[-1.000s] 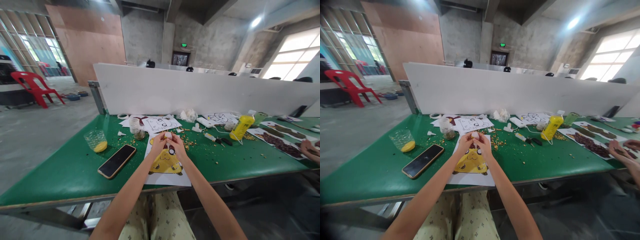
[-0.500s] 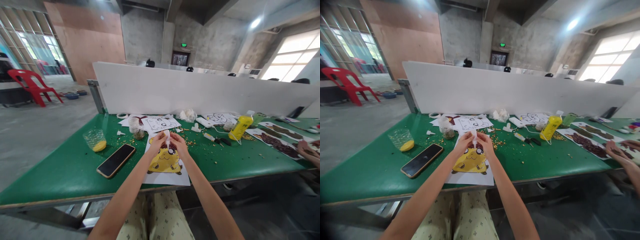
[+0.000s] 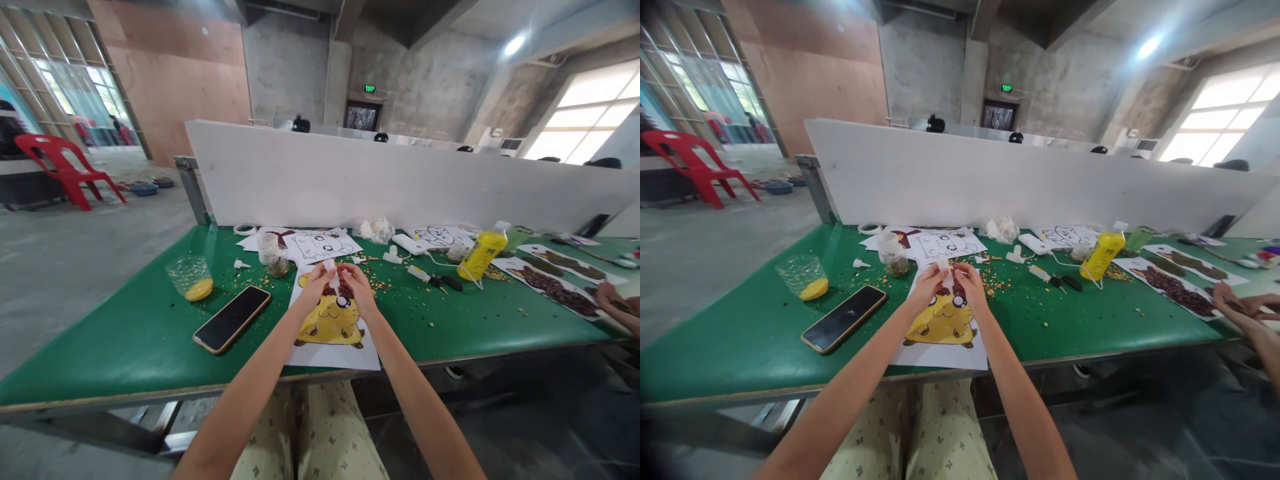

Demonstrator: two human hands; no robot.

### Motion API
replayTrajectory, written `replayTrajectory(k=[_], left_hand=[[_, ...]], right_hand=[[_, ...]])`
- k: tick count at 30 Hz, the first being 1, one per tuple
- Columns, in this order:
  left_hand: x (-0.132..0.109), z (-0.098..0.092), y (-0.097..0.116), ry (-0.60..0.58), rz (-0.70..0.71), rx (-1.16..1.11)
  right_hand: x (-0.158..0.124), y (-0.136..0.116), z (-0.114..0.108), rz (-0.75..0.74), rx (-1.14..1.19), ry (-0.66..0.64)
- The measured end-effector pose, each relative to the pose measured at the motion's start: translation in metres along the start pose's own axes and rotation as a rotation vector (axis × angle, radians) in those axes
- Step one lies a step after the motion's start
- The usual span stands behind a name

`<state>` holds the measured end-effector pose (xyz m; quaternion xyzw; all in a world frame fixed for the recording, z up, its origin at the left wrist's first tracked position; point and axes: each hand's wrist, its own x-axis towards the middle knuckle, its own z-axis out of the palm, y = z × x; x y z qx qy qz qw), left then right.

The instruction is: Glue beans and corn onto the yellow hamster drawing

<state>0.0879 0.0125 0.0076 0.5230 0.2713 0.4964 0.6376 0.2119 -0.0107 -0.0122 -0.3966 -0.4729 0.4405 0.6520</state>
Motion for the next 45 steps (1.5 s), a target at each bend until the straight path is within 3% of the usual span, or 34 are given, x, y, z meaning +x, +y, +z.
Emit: replayTrajectory(k=[7, 17, 45], left_hand=[[-0.001, -0.003, -0.001, -0.044, 0.118, 0.171], [-0.007, -0.001, -0.002, -0.067, 0.237, 0.348], [0.001, -0.004, -0.014, -0.035, 0.271, 0.425]], right_hand=[[-0.002, 0.001, 0.004, 0.057, -0.035, -0.151], [-0.003, 0.003, 0.003, 0.081, -0.013, -0.187], [-0.003, 0.006, 0.01, -0.018, -0.076, -0.011]])
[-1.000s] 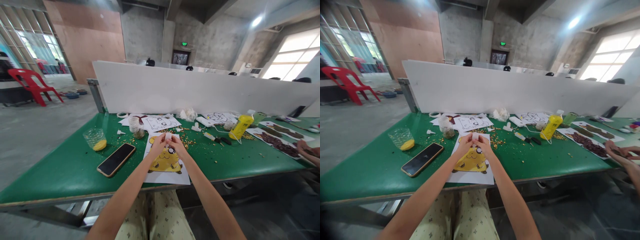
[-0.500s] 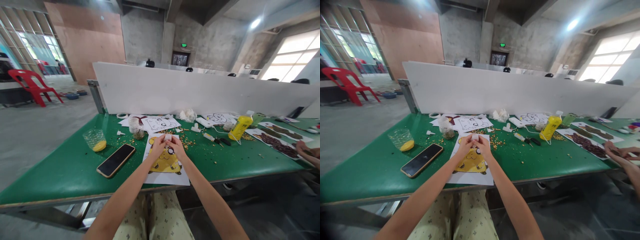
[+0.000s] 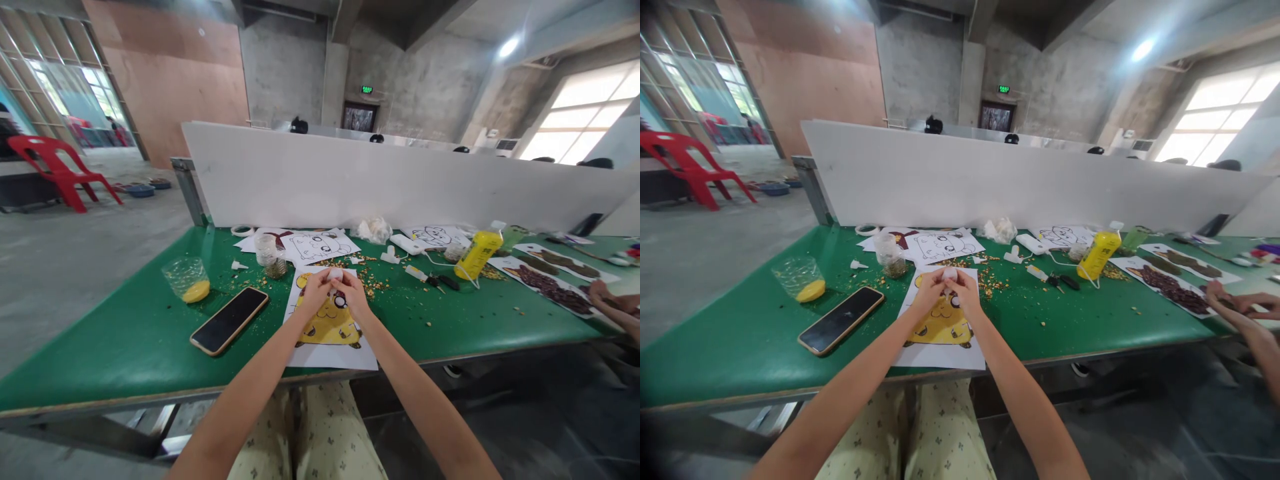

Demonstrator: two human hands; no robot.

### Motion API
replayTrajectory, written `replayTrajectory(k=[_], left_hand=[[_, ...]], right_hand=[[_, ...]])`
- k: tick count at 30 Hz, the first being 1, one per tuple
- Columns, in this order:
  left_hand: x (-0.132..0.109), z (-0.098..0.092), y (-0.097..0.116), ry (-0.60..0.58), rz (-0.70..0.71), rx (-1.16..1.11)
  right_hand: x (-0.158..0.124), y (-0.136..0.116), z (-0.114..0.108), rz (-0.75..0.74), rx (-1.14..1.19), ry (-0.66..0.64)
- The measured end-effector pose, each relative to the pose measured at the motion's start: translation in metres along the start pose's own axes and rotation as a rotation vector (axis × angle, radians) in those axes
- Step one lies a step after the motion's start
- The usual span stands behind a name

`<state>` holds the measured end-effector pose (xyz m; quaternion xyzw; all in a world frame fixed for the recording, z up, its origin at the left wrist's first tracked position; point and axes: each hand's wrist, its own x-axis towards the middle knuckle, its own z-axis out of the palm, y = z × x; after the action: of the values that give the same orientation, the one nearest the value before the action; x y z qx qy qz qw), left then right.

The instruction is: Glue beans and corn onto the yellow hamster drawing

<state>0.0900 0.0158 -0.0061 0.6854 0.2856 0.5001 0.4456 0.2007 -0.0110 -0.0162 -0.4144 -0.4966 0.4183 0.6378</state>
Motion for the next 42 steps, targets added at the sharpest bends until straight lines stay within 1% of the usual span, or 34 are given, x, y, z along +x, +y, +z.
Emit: replayTrajectory(k=[9, 14, 17, 21, 26, 29, 33, 38, 42], left_hand=[[0.0, 0.0, -0.001, -0.009, -0.03, -0.045], [0.003, -0.003, -0.001, 0.021, -0.072, -0.107], [0.004, -0.005, 0.0, 0.015, -0.101, -0.161], [0.003, -0.003, 0.004, -0.031, -0.142, -0.256], [0.001, -0.002, 0.01, -0.151, -0.244, -0.408], [0.0, -0.006, 0.014, -0.188, -0.296, -0.475], [-0.001, -0.01, 0.018, -0.208, -0.318, -0.502], [-0.001, -0.01, 0.018, -0.195, -0.307, -0.49], [0.0, -0.01, 0.018, -0.106, -0.282, -0.461]], right_hand=[[-0.002, -0.001, 0.001, -0.012, -0.027, 0.027], [0.001, 0.0, 0.003, -0.004, -0.056, 0.014], [0.003, 0.002, 0.006, 0.006, -0.06, 0.01], [0.003, 0.002, 0.005, -0.006, -0.057, 0.047], [0.003, 0.0, -0.002, -0.001, -0.031, 0.113], [0.005, 0.002, -0.005, 0.034, -0.001, 0.11], [0.007, 0.007, -0.008, 0.047, 0.011, 0.09], [0.007, 0.012, -0.01, 0.036, -0.005, 0.072], [0.008, 0.013, -0.01, 0.025, -0.009, 0.061]])
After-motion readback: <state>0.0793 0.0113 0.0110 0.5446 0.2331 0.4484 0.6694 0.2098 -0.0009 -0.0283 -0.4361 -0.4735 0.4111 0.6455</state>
